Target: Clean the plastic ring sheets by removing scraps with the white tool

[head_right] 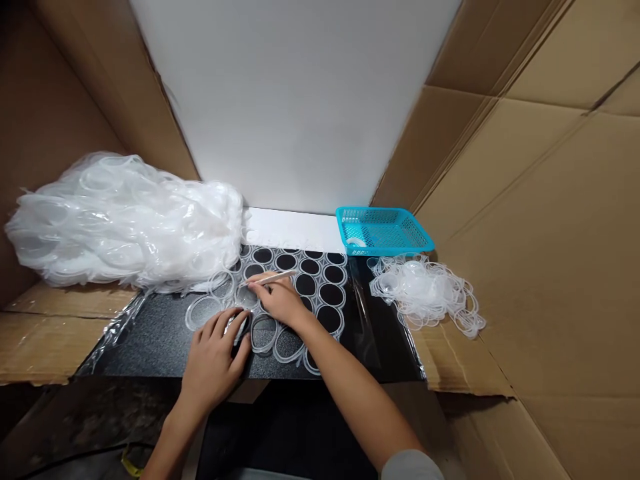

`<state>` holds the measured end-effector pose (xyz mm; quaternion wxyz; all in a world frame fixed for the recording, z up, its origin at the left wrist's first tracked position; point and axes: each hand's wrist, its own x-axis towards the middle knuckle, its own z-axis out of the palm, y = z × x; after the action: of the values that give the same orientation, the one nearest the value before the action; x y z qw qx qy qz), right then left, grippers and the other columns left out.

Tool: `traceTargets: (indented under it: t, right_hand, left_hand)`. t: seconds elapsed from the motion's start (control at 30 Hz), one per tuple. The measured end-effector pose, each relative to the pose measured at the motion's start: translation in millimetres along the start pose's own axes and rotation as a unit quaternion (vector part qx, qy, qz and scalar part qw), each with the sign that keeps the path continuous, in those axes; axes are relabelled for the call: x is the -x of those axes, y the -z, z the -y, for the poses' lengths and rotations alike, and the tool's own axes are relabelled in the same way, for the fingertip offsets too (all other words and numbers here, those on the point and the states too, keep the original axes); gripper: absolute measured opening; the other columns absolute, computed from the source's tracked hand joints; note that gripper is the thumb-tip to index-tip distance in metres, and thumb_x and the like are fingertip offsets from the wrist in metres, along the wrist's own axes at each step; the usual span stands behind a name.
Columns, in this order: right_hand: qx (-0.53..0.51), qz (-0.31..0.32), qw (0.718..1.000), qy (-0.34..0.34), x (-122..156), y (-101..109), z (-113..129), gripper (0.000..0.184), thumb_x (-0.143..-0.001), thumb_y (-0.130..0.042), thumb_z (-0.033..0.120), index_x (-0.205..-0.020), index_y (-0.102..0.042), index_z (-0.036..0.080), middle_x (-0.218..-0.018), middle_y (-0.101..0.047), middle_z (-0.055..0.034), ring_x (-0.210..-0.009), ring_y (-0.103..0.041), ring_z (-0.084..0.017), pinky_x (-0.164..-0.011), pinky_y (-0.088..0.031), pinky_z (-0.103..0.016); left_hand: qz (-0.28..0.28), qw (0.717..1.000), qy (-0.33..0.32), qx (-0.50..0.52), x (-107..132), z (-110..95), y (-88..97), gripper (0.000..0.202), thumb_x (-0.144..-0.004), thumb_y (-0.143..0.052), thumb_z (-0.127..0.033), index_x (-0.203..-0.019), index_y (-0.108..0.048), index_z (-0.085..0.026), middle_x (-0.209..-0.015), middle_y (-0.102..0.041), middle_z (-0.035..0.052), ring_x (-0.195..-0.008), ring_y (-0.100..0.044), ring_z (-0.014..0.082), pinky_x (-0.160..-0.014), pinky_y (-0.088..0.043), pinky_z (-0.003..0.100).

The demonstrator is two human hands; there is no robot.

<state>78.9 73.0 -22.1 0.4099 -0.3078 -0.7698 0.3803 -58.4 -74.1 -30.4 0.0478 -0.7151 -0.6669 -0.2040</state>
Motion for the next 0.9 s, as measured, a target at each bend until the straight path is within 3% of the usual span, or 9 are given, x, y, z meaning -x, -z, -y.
traceTargets:
  t: [0.1,0.13,0.2,0.3,0.37,0.67,0.9]
  right_hand:
    - [0.042,-0.151,0.987,0.021,-3.0,19.3,-3.9,0.024,-0.104,-0.056,0.033,-0.105,-0.078,0.025,-0.11,-0.077,-0.007,-0.107,-0.07,-0.023,-0.102,-0.054,-0.039]
    - [0.059,-0.177,0.982,0.025,-3.0,26.0,-5.0,0.024,-0.104,-0.055,0.033,-0.106,-0.078,0.025,-0.111,-0.076,-0.0079,-0.108,-0.07,-0.024,-0.103,-0.053,-0.04]
    - [0.076,-0.136,0.988,0.022,-1.3,36.8,-7.2,0.023,-0.103,-0.056,0.032,-0.105,-0.078,0.026,-0.111,-0.077,-0.0075,-0.109,-0.07,-0.025,-0.103,-0.054,-0.042]
    - [0.072,0.02,0.997,-0.019,3.5,43.3,-11.8,0.019,-0.1,-0.061,0.03,-0.098,-0.079,0.025,-0.109,-0.079,-0.0052,-0.108,-0.072,-0.024,-0.104,-0.054,-0.041]
    - [0.068,0.058,0.995,-0.05,5.8,43.1,-15.4,0.019,-0.099,-0.062,0.03,-0.094,-0.079,0.024,-0.108,-0.08,-0.0054,-0.107,-0.073,-0.024,-0.104,-0.053,-0.04]
    - [0.01,0.026,0.995,-0.093,3.9,44.5,-24.4,0.023,-0.095,-0.064,0.038,-0.092,-0.076,0.018,-0.099,-0.079,-0.0071,-0.092,-0.073,-0.023,-0.089,-0.056,-0.036]
    - [0.032,0.04,0.996,-0.069,5.3,44.9,-22.7,0.021,-0.096,-0.062,0.033,-0.09,-0.076,0.019,-0.101,-0.079,-0.0068,-0.097,-0.073,-0.023,-0.095,-0.054,-0.037]
  left_hand:
    - [-0.007,1.0,0.02,-0.005,-0.8,-2.6,3.6,0.031,-0.097,-0.051,-0.024,-0.124,-0.066,-0.023,-0.137,-0.066,0.0119,-0.126,-0.058,0.0325,-0.1,-0.045,0.05]
    - [-0.014,0.999,0.033,-0.005,-1.1,-3.0,4.6,0.029,-0.095,-0.051,-0.022,-0.12,-0.067,-0.023,-0.136,-0.066,0.0118,-0.125,-0.058,0.0322,-0.1,-0.044,0.05]
    - [-0.027,0.998,0.06,-0.003,-1.7,-4.0,5.6,0.027,-0.093,-0.052,-0.02,-0.114,-0.066,-0.024,-0.134,-0.066,0.0115,-0.125,-0.059,0.0321,-0.101,-0.043,0.05]
    - [-0.036,0.995,0.089,-0.001,-2.7,-6.2,5.5,0.025,-0.09,-0.053,-0.019,-0.111,-0.065,-0.024,-0.132,-0.066,0.0112,-0.124,-0.059,0.0332,-0.103,-0.042,0.052]
    - [-0.037,0.995,0.095,-0.002,-3.0,-7.4,5.1,0.025,-0.09,-0.053,-0.018,-0.111,-0.065,-0.024,-0.132,-0.066,0.0116,-0.124,-0.058,0.0335,-0.104,-0.041,0.053]
    - [-0.043,0.996,0.082,-0.007,-1.2,-6.6,4.3,0.025,-0.091,-0.052,-0.019,-0.112,-0.065,-0.023,-0.132,-0.066,0.0116,-0.125,-0.058,0.033,-0.104,-0.04,0.052]
    - [-0.042,0.996,0.077,-0.003,-2.8,-7.5,3.8,0.025,-0.091,-0.052,-0.019,-0.112,-0.065,-0.023,-0.132,-0.066,0.0116,-0.125,-0.058,0.0334,-0.104,-0.041,0.052]
